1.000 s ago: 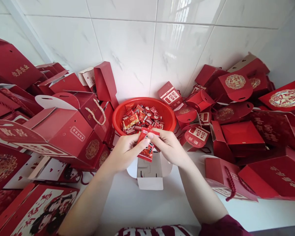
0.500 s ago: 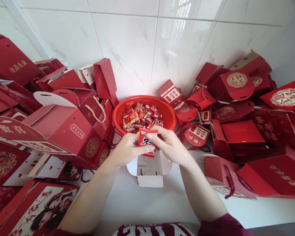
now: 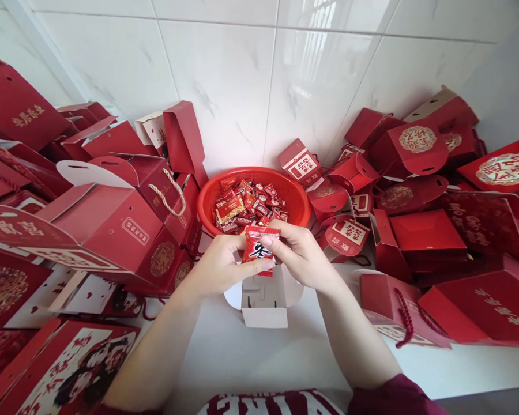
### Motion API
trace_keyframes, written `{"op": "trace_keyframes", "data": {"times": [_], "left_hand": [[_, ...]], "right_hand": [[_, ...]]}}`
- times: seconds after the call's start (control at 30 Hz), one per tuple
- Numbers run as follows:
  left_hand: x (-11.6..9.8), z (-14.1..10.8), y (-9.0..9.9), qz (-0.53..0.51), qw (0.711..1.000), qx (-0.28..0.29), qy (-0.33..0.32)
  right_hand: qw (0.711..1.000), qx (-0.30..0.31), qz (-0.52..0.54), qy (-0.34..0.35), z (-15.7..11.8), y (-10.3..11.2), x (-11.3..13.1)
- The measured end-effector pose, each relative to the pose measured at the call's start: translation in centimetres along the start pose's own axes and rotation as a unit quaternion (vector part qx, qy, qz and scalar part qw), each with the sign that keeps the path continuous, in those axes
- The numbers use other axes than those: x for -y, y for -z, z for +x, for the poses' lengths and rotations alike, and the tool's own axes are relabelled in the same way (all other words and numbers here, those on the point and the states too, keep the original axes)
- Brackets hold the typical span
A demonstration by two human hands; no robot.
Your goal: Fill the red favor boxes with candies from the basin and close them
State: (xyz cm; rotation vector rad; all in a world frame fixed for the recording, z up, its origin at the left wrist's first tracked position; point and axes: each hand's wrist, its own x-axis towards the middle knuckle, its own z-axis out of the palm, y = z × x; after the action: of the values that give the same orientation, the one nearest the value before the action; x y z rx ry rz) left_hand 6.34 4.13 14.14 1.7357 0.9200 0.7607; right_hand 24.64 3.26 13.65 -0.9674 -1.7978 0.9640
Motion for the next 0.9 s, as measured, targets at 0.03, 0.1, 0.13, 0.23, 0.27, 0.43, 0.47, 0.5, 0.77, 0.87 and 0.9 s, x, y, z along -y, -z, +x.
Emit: {"op": "trace_keyframes", "data": {"times": [0.03,0.1,0.13,0.23,0.27,0.43,0.47,0.5,0.77,0.87,0.9], "left_hand": [[-0.1,-0.1,0.1,-0.009,1.000,0.006,-0.002],[-0.5,-0.5,0.4,-0.019,1.000,0.005,-0.009],[-0.7,-0.8,0.6,-0.012,1.000,-0.006,-0.012],[-1.3,-1.6,1.3,0.053,0.997,-0.043,-0.017],[-1.4,-1.9,1.4,0.078,0.996,-0.048,-0.017],[-0.1,-3.0,0.7,0.178,0.984,-0.005,-0.024],[0.5,-3.3,0.3,0.194,0.981,0.005,-0.026],[1.3,-3.5,-0.1,0.207,0.978,0.012,-0.030],[9.3,-4.8,-1.9,0.184,0.978,0.057,-0.082],[11.0,-5.1,-2.2,0.172,0.981,0.045,-0.082],[11.2,-5.2,-2.3,0.178,0.980,0.037,-0.080]], "right_hand": [[1.000,-0.005,-0.004,-0.003,-0.1,0.3,0.0],[0.999,-0.038,0.009,-0.002,-0.4,1.0,-0.1],[0.998,-0.063,0.023,0.001,-0.5,1.5,-0.2],[0.993,-0.106,0.055,-0.011,-1.2,3.1,-0.6],[0.994,-0.092,0.047,-0.028,-1.4,3.5,-0.7],[0.979,0.091,-0.162,-0.081,-1.9,3.3,-0.9],[0.969,0.114,-0.203,-0.080,-1.9,2.7,-1.0],[0.959,0.134,-0.237,-0.081,-1.8,2.1,-1.2],[0.860,0.299,-0.394,-0.124,-1.0,-3.5,-3.9],[0.846,0.278,-0.429,-0.151,-1.1,-4.4,-3.8],[0.842,0.270,-0.440,-0.155,-1.2,-4.5,-3.6]]}}
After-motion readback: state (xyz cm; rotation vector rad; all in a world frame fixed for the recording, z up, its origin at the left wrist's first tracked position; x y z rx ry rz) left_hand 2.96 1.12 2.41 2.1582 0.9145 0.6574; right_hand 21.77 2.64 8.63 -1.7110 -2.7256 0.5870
